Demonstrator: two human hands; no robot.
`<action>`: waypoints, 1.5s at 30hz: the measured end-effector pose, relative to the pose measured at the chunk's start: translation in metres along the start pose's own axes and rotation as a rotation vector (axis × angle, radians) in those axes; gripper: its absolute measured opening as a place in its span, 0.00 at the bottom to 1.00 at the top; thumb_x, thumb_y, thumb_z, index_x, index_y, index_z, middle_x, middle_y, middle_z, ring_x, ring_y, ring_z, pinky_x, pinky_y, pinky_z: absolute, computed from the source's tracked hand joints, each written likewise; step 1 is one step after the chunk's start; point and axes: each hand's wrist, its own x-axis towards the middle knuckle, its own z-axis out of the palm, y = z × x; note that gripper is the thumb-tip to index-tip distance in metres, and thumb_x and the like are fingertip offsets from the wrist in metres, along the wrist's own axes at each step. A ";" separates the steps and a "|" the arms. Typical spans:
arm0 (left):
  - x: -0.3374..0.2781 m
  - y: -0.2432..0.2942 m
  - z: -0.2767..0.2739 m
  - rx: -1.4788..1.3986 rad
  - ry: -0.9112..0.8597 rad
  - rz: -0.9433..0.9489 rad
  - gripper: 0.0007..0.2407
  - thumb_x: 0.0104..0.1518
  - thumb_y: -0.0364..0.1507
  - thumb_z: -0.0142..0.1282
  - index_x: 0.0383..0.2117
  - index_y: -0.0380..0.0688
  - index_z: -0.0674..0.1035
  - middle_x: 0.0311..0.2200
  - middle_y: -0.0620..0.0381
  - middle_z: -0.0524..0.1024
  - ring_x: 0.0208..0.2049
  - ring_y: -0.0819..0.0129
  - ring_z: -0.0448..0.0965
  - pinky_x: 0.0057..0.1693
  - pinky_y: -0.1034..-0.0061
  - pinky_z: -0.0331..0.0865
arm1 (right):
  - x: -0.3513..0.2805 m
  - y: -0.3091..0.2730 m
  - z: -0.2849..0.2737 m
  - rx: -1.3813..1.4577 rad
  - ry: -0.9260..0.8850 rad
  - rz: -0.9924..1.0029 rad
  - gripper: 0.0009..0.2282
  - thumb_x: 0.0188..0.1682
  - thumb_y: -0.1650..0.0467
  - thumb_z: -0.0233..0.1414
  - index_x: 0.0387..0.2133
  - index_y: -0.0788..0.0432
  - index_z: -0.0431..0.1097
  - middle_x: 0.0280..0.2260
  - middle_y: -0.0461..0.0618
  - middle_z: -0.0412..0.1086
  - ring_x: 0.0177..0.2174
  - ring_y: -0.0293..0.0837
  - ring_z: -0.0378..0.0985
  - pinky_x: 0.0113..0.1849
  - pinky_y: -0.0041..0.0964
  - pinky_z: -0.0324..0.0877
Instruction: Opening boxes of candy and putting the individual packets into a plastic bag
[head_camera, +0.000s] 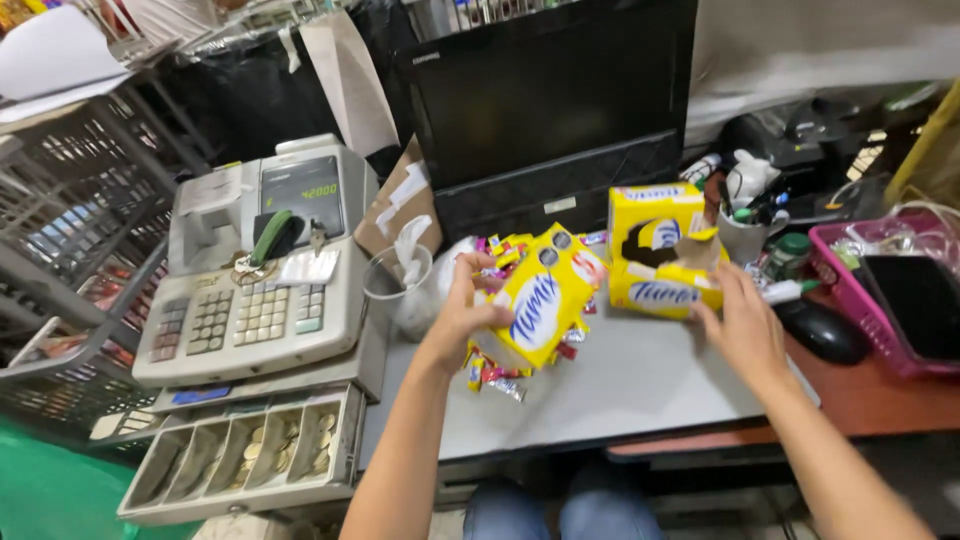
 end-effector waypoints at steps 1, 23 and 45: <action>-0.006 -0.010 0.002 -0.003 -0.004 -0.010 0.33 0.28 0.34 0.58 0.48 0.56 0.61 0.50 0.47 0.65 0.54 0.64 0.66 0.41 0.73 0.71 | 0.005 0.000 0.000 -0.002 -0.008 0.007 0.23 0.47 0.67 0.58 0.55 0.65 0.66 0.60 0.60 0.65 0.56 0.60 0.70 0.51 0.56 0.69; -0.087 -0.074 0.065 0.609 -0.170 0.344 0.50 0.34 0.53 0.69 0.66 0.41 0.59 0.67 0.34 0.52 0.67 0.33 0.53 0.66 0.37 0.46 | -0.113 -0.094 -0.071 0.500 -0.138 0.369 0.14 0.48 0.75 0.58 0.48 0.57 0.75 0.47 0.56 0.76 0.49 0.55 0.78 0.43 0.46 0.77; -0.077 -0.089 0.079 0.286 -0.132 0.134 0.54 0.35 0.47 0.70 0.70 0.41 0.49 0.70 0.33 0.36 0.72 0.32 0.36 0.72 0.43 0.37 | 0.025 -0.213 -0.095 -0.257 -1.172 -0.361 0.41 0.35 0.64 0.66 0.65 0.56 0.54 0.62 0.58 0.60 0.63 0.62 0.61 0.60 0.76 0.50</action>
